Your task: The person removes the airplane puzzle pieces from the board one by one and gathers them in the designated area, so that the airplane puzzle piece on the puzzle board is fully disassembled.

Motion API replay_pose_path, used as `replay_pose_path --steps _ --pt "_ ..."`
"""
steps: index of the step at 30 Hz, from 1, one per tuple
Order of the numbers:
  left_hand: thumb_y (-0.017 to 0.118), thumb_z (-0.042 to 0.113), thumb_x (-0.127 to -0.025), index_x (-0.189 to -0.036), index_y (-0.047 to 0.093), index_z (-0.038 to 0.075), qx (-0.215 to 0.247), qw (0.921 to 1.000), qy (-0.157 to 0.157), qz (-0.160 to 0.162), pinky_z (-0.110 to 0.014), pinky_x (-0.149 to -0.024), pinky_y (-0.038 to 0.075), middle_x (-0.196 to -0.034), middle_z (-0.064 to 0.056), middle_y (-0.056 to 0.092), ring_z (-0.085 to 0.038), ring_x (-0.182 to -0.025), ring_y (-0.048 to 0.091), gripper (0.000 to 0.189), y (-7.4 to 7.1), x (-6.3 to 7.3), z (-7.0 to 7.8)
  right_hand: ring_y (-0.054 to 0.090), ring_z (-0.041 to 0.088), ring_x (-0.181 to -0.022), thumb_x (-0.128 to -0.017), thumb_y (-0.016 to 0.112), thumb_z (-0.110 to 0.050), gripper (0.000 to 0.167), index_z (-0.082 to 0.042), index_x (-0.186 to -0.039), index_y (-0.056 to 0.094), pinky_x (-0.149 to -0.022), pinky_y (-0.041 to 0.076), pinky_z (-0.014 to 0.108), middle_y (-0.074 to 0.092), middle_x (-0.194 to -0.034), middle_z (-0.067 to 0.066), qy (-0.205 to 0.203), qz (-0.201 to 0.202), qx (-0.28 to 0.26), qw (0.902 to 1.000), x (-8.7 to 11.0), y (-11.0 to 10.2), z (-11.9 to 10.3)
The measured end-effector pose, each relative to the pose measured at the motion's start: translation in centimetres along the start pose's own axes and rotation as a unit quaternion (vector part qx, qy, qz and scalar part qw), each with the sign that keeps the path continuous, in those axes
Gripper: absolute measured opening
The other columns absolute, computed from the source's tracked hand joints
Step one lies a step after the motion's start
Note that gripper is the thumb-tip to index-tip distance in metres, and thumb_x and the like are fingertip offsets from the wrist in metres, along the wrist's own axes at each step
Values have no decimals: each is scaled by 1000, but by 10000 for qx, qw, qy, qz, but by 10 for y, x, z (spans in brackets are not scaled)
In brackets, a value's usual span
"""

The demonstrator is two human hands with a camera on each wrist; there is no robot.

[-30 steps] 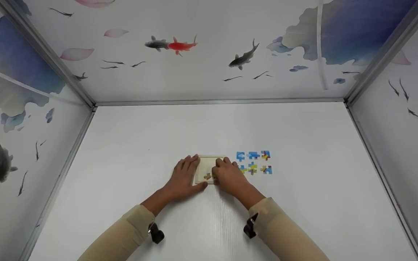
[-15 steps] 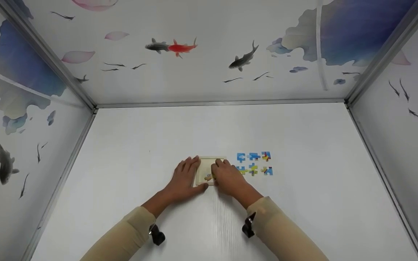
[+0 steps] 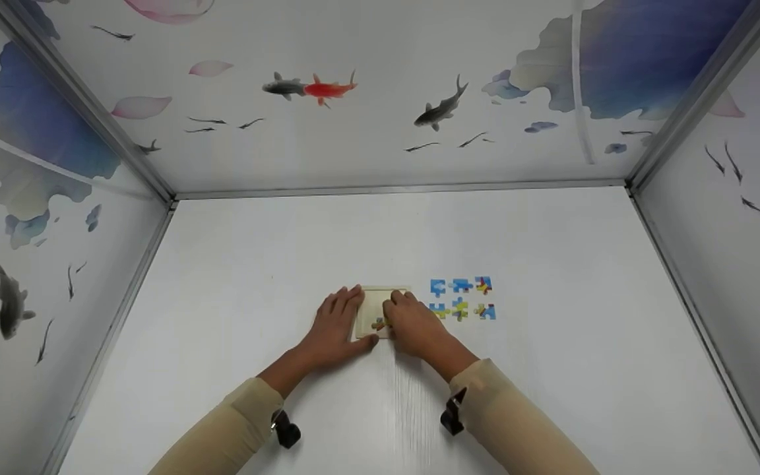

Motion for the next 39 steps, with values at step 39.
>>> replay_pose_path --steps 39 --pt "61 62 -104 -175 29 9 -29 9998 -148 -162 -55 -140 19 -183 -9 27 -37 -171 21 95 -1 0 -1 62 22 -101 -91 92 -11 29 -11 -117 81 -91 62 45 69 -111 6 -563 414 -175 9974 4 -4 5"
Point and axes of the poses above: each hand's wrist, its own x-axis away from the middle knuckle, its own y-axis out of the palm, z = x × y, the point moved 2 cm from there along -x, towards the middle knuckle
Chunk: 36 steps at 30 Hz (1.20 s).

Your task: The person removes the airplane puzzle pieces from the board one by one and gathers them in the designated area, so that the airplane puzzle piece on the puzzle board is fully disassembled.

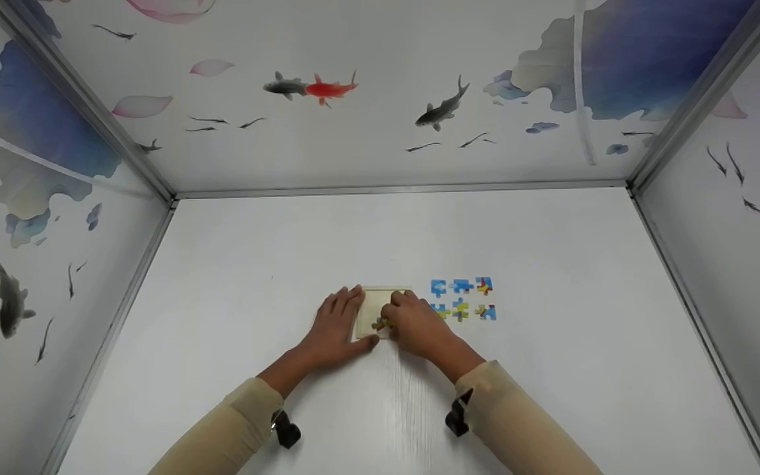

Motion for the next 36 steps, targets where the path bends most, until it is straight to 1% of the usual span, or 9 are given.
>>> replay_pose_path --steps 7,10,12,16,20,24,31,36 --pt "61 62 -104 -174 30 8 -50 10000 9 52 -55 -139 21 -182 -9 29 -37 -171 22 94 3 -2 -1 61 22 -105 -89 92 -7 32 -10 -119 81 -95 61 47 70 -116 7 220 -128 -415 9988 -1 2 7" --pt "61 62 -104 -174 30 9 -63 10000 1 52 -55 -139 21 -182 -9 29 -37 -171 22 93 3 -1 -1 62 22 -106 -90 92 -8 31 -10 -119 81 -96 61 48 71 -117 7 236 -147 -501 9984 -1 3 9" --pt "61 62 -105 -175 30 9 -85 10000 -9 34 -55 -140 21 -183 -8 29 -36 -171 22 93 2 -1 -1 62 22 -106 -90 92 -9 31 -10 -119 81 -96 61 47 71 -117 7 209 -141 -536 9982 -2 2 9" --pt "61 62 -105 -175 29 9 -72 10000 -37 13 -55 -140 20 -183 -8 28 -36 -171 21 93 1 0 1 62 22 -102 -91 89 -5 27 -9 -116 82 -92 61 46 71 -112 6 92 -40 -507 9987 -1 1 10" --pt "60 62 -105 -175 29 10 -70 10000 -62 -11 -54 -140 20 -183 -7 28 -36 -171 21 93 0 0 2 60 21 -100 -93 86 -2 22 -8 -115 83 -89 60 43 72 -110 7 94 -19 -423 9991 -1 -1 9" --pt "62 61 -104 -175 30 8 -39 10000 -29 27 -55 -139 20 -183 -8 29 -37 -171 23 93 0 0 2 59 20 -98 -94 86 -6 22 -9 -115 84 -86 60 42 73 -111 8 142 -88 -379 9991 -2 -2 9" --pt "62 59 -105 -173 31 5 57 9999 65 103 -58 -138 20 -182 -11 30 -39 -170 23 92 2 1 1 59 19 -101 -92 92 -16 27 -11 -117 85 -90 59 44 73 -114 7 318 -238 -525 9978 -3 -1 10" --pt "61 60 -104 -173 32 6 69 9999 65 128 -58 -138 21 -182 -11 30 -39 -170 23 93 3 0 0 58 19 -100 -91 93 -19 29 -11 -118 85 -89 58 44 72 -112 6 342 -300 -455 9979 -4 -1 9"
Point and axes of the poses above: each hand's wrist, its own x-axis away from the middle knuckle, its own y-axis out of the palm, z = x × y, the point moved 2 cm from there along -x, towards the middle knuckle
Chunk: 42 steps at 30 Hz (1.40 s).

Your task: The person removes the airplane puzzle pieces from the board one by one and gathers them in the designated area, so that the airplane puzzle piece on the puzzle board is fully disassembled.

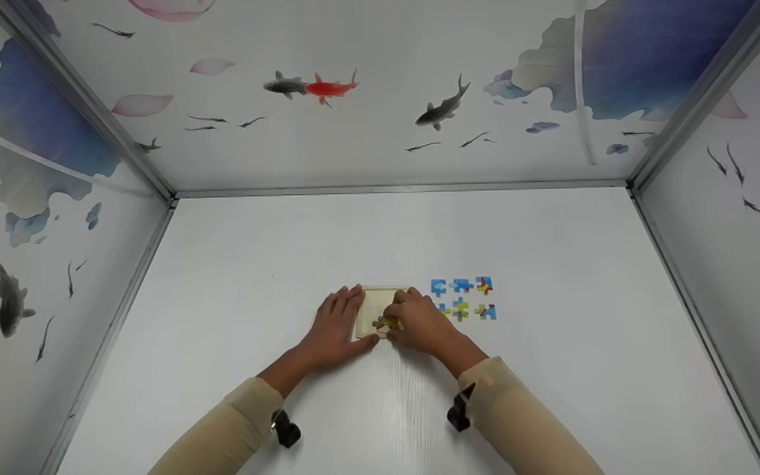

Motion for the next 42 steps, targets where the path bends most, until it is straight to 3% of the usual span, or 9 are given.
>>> replay_pose_path --steps 5,15,25,32,42 --pt "61 61 -104 -174 30 7 22 10000 -44 -41 -57 -139 19 -182 -9 29 -37 -170 22 94 1 -1 -1 59 20 -100 -92 92 -22 30 -11 -119 85 -88 57 46 73 -112 6 -113 65 195 9997 1 -1 -1" --pt "59 65 -105 -176 28 11 -228 9994 -163 -185 -53 -140 18 -183 -6 27 -35 -171 21 94 0 -2 0 63 23 -102 -94 90 -20 22 -18 -114 85 -85 57 48 77 -115 3 -723 594 380 9949 13 -4 5" --pt "62 64 -105 -175 28 11 -281 9993 -189 -132 -54 -140 21 -182 -7 30 -34 -171 23 94 -1 0 3 59 19 -105 -93 91 -16 16 -20 -108 87 -89 55 47 75 -114 -2 -419 703 395 9959 46 -12 27" --pt "63 62 -104 -175 29 12 -247 9994 -206 -100 -54 -139 21 -181 -6 30 -34 -171 22 94 -1 1 4 57 16 -103 -88 94 -10 23 -20 -108 87 -85 54 45 76 -112 -4 -507 1024 362 9928 68 -24 46" --pt "62 62 -104 -174 30 10 -197 9998 -50 -26 -54 -139 22 -181 -7 30 -36 -170 23 93 0 -1 0 55 14 -101 -86 95 -14 26 -23 -110 87 -83 49 41 74 -111 -5 -306 1030 520 9928 97 -39 71"
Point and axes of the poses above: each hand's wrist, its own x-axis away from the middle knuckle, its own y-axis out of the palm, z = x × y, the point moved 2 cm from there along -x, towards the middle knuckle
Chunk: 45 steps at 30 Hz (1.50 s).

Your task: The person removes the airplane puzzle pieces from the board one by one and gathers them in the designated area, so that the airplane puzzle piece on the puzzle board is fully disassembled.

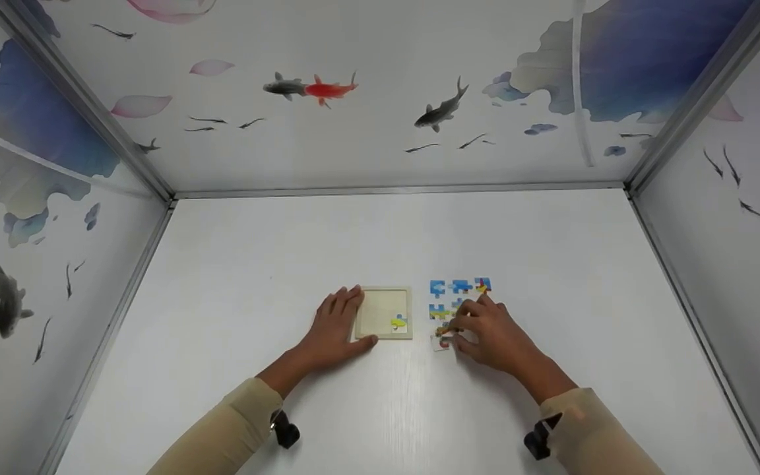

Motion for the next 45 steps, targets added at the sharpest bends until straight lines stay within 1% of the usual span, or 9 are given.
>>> replay_pose_path --steps 3,7,13,18,21,24,32,39,45 --pt "61 62 -104 -174 30 10 -22 10000 37 18 -55 -139 22 -181 -8 30 -36 -170 24 93 1 -1 -2 56 14 -102 -86 95 -13 27 -23 -110 87 -83 49 41 74 -112 -5 75 -61 61 9999 6 -3 5" --pt "62 62 -104 -175 30 10 -9 10000 23 0 -55 -139 21 -181 -8 30 -36 -170 23 94 1 -1 -2 55 13 -101 -86 94 -12 26 -24 -109 88 -83 49 41 74 -111 -5 74 -89 88 9999 11 -4 10" --pt "62 61 -104 -175 30 10 25 10000 19 12 -55 -139 21 -181 -9 30 -36 -170 23 93 -2 -1 0 56 14 -100 -87 94 -13 24 -24 -108 90 -81 47 39 72 -108 -5 -68 -94 271 9996 15 -3 12" --pt "62 61 -104 -174 31 9 -17 10000 31 47 -55 -139 22 -181 -9 31 -36 -170 24 93 -3 -1 0 60 17 -100 -86 95 -13 22 -21 -106 90 -80 49 39 72 -108 -1 -209 -90 511 9984 16 0 11" --pt "62 61 -104 -174 31 9 -12 10000 31 53 -55 -138 23 -181 -9 31 -36 -170 24 93 -2 0 0 61 19 -101 -86 95 -14 22 -21 -106 90 -79 50 40 73 -108 -1 -227 -123 591 9979 16 0 9" --pt "62 61 -104 -174 31 9 -6 10000 23 31 -55 -139 22 -181 -9 31 -37 -170 24 93 -2 1 0 62 20 -101 -86 95 -13 24 -22 -107 90 -79 49 40 72 -107 0 -278 -110 609 9977 17 0 9" --pt "62 62 -104 -175 29 9 137 9998 -91 -74 -54 -140 18 -182 -8 29 -36 -171 21 94 -4 1 2 63 21 -99 -83 97 -10 25 -21 -104 90 -76 46 35 72 -104 0 -587 36 728 9956 18 0 9" --pt "62 62 -103 -175 30 9 35 10000 -63 -39 -54 -140 19 -181 -8 30 -36 -171 22 94 -3 1 2 63 20 -100 -85 96 -10 25 -20 -107 90 -76 47 36 72 -104 0 -606 -55 778 9951 18 1 8" --pt "63 62 -103 -175 29 9 50 9999 -81 -37 -54 -140 19 -182 -7 29 -35 -171 22 95 0 0 1 64 22 -102 -83 97 -8 29 -21 -108 91 -76 48 37 72 -105 1 -609 -42 722 9955 20 2 8"
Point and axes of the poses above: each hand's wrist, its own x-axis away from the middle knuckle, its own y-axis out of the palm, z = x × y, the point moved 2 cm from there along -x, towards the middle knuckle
